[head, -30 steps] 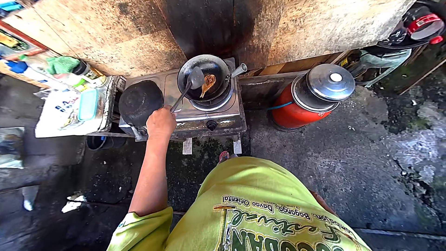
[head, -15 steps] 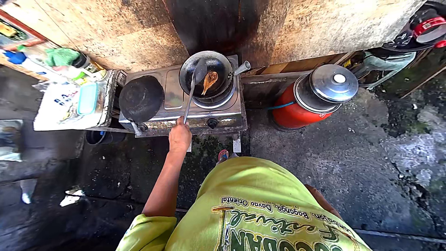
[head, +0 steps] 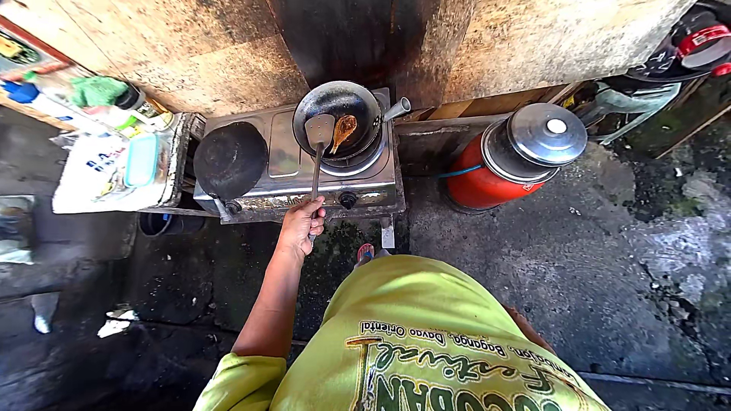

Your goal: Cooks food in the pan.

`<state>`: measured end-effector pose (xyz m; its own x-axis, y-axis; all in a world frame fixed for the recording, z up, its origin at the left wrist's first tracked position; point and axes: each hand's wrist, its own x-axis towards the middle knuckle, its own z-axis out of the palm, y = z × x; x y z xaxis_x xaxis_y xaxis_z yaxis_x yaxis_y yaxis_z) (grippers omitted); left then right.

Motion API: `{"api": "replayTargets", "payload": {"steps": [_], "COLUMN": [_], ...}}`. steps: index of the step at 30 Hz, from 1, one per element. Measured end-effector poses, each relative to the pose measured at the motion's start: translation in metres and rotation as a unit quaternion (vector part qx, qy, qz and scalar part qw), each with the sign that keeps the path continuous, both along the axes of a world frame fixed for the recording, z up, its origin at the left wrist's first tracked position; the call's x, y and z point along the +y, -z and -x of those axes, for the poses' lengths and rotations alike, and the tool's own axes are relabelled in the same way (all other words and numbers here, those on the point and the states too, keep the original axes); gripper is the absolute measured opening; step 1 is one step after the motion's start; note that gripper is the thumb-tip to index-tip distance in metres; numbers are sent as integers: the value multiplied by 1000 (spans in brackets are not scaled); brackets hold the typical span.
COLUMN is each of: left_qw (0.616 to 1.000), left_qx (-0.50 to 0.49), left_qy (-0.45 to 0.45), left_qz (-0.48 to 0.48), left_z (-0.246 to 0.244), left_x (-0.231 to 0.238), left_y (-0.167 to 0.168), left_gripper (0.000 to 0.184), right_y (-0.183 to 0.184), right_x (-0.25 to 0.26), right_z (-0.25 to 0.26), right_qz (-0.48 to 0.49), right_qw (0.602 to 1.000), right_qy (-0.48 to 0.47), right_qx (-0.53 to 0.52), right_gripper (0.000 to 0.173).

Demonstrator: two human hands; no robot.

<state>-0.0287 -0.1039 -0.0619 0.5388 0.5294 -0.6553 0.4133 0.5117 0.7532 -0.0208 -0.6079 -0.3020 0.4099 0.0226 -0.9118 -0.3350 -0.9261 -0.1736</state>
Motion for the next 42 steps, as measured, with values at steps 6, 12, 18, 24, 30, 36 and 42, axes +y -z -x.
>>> {"api": "replayTargets", "payload": {"steps": [6, 12, 18, 24, 30, 36, 42], "left_qw": [1000, 1000, 1000, 1000, 993, 986, 974], "left_qx": [3, 3, 4, 6, 28, 26, 45], "left_qy": [-8, -8, -13, -7, 31, 67, 117], "left_qz": [-3, -7, -10, -30, -113, -149, -187], "left_z": [-3, -2, -1, 2, 4, 14, 33], "left_x": [1, 2, 2, 3, 11, 36, 78], "left_y": [-2, -3, -5, -7, -9, -10, -4], "left_gripper": [18, 17, 18, 17, 16, 22, 24], "right_y": [6, 11, 4, -16, -63, -105, -104], "right_x": [-1, -3, 0, 25, 149, 323, 411], "right_z": [1, 2, 0, -19, -92, -117, -117], "right_qz": [-6, -2, -3, -22, -138, -245, -212], "right_qw": [1000, 1000, 1000, 997, 921, 736, 670], "right_qy": [3, 4, 9, -61, -310, -576, -645], "right_qx": [-9, -8, -6, -38, -191, -258, -301], "right_gripper": [47, 49, 48, 46, 39, 42, 40]}}
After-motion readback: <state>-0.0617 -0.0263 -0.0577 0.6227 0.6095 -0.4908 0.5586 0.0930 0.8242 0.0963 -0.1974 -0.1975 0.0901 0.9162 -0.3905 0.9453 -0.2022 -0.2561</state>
